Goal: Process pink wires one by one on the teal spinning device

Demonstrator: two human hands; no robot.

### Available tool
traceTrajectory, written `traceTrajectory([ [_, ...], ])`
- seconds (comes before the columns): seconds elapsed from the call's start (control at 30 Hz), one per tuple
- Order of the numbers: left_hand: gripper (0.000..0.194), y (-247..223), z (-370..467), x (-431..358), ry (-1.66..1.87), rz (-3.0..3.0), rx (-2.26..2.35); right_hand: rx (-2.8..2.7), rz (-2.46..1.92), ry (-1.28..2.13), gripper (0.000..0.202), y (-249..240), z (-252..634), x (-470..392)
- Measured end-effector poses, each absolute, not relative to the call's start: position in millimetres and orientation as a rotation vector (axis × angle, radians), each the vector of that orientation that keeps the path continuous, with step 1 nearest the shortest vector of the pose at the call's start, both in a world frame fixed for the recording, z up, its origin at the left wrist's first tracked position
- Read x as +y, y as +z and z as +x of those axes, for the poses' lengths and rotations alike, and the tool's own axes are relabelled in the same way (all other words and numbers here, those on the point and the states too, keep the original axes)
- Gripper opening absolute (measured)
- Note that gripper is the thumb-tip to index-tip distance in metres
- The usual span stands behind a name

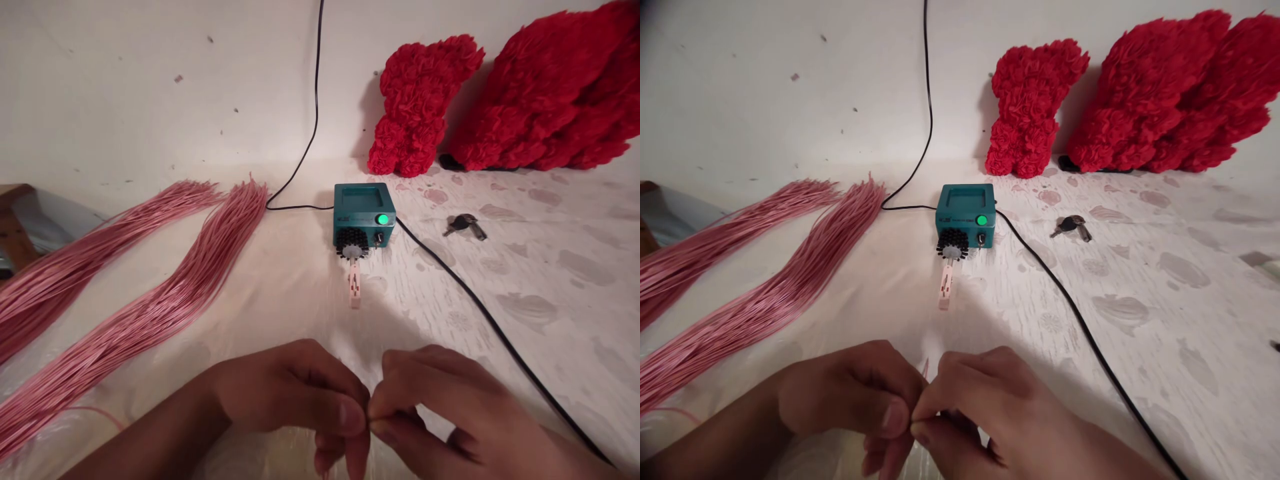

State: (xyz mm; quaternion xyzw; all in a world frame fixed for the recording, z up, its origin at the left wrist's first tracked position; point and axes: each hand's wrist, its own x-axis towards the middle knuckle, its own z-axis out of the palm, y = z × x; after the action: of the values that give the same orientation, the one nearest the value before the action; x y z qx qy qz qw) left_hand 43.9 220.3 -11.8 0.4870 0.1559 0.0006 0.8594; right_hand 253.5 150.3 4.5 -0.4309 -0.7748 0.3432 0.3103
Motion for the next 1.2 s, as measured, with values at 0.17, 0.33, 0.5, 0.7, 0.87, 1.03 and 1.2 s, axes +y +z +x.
traceTrajectory([
  [0.17, 0.028, -16.6, 45.2, 219.8, 0.04, 0.985, 0.229, -2.071, -1.168, 0.938, 0.015, 4.9, 254.9, 147.7],
  [0.33, 0.021, -21.9, 42.7, 221.7, 0.009, 0.949, 0.222, -2.098, -1.118, 0.931, 0.014, 3.3, 255.2, 147.7],
  [0.5, 0.03, -23.3, 45.0, 221.4, 0.037, 0.987, 0.269, -2.095, -1.139, 0.948, 0.015, -1.1, 256.8, 144.8],
  [0.7, 0.026, -24.8, 46.1, 220.2, 0.036, 0.912, 0.308, -2.154, -1.074, 0.865, 0.019, -2.0, 257.8, 145.4],
  [0.87, 0.021, -26.8, 43.9, 219.9, -0.007, 0.895, 0.337, -2.183, -1.092, 0.929, 0.019, 0.4, 257.9, 147.3],
  [1.03, 0.023, -27.2, 42.3, 221.9, -0.054, 0.911, 0.296, -2.206, -1.127, 0.999, 0.011, 0.2, 260.4, 145.9],
  [1.2, 0.027, -25.2, 41.9, 223.0, -0.057, 0.964, 0.248, -2.229, -1.156, 1.035, 0.011, 1.0, 261.6, 145.7],
])
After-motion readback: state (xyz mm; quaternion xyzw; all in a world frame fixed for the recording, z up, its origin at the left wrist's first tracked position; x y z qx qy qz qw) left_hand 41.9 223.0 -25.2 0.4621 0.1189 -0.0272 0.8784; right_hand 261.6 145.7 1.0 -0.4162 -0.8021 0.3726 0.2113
